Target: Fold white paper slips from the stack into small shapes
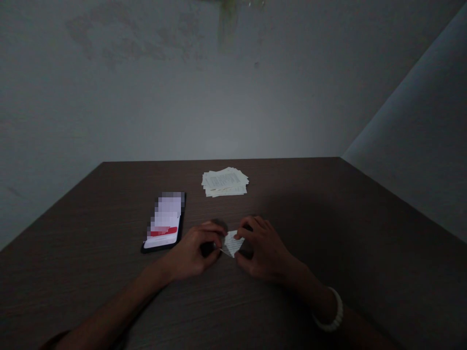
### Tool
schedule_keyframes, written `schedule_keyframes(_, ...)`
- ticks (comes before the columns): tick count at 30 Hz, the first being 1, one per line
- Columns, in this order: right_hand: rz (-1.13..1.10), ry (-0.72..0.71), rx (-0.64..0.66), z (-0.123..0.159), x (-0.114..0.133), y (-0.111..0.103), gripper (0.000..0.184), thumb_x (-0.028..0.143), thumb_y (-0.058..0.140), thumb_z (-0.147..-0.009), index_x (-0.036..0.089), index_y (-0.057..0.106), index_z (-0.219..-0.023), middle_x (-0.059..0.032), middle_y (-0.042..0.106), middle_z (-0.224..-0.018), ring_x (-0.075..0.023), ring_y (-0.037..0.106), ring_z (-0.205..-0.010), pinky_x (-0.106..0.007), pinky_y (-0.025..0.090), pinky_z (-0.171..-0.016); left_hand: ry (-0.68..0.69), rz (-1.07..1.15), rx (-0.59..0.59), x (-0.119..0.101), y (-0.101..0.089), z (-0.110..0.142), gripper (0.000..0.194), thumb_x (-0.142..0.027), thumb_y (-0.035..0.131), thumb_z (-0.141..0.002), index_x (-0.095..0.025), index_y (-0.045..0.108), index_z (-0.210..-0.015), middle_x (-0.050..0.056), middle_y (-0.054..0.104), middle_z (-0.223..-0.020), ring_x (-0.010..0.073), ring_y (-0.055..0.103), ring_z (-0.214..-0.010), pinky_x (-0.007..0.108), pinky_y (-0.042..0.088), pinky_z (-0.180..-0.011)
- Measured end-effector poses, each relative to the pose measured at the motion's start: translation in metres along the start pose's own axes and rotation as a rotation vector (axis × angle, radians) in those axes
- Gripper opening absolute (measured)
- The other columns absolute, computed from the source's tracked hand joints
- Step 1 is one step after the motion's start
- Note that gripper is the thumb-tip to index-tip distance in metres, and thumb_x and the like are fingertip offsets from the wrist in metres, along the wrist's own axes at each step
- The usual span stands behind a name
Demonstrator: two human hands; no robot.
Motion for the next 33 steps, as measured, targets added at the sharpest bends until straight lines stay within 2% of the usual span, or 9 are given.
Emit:
schedule_keyframes(6,-0.001,0.005,-0.001,0.0006,-0.0013,0.0013,0.032,0.029,0.069,-0.070,0.022,0.060,-0.100,-0.0058,0.053,-0.109,-0.0238,0.046,-0.103,-0.040,0.036,-0.089,0.024,-0.019,0.033,-0.0076,-0.0031,-0.0018,0.013,-0.007,0.055,-0.076,-0.016,0.064,-0.077,0.008,0.065,-0.105,0.0211,0.060,-0.100,0.040,0.049,-0.089)
schedule_keyframes(14,0.006,-0.002,0.006,0.0009,0.0001,-0.0016,0.031,0.029,0.067,-0.073,0.021,0.058,-0.101,-0.0068,0.052,-0.110,-0.0245,0.045,-0.104,-0.040,0.036,-0.089,0.014,-0.010,0.020,-0.0022,-0.0012,0.0005,0.014,-0.007,0.054,-0.078,-0.016,0.065,-0.078,0.008,0.064,-0.107,0.0209,0.059,-0.101,0.041,0.049,-0.088)
schedule_keyframes(23,0.016,0.032,-0.003,0.0013,0.0021,0.0006,0.031,0.027,0.064,-0.072,0.021,0.058,-0.102,-0.0076,0.051,-0.110,-0.0258,0.045,-0.104,-0.041,0.036,-0.089,0.027,-0.007,0.018,-0.0063,-0.0024,-0.0021,0.014,-0.006,0.054,-0.077,-0.016,0.065,-0.077,0.008,0.065,-0.105,0.0203,0.060,-0.099,0.040,0.049,-0.088)
schedule_keyframes(33,0.022,0.057,-0.009,0.0034,0.0031,-0.0002,0.033,0.027,0.064,-0.072,0.021,0.058,-0.104,-0.0092,0.050,-0.115,-0.0269,0.043,-0.111,-0.042,0.036,-0.094,0.022,-0.063,0.021,-0.0066,-0.0003,-0.0035,0.012,-0.017,0.055,-0.087,-0.017,0.065,-0.092,0.007,0.065,-0.101,0.0201,0.060,-0.097,0.038,0.049,-0.087)
Point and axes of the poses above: each hand's wrist, its own z-axis away from the middle knuckle, its own y-axis out of the palm, x = y × z, the point moved 5 cm from there along -z, towards the middle knuckle
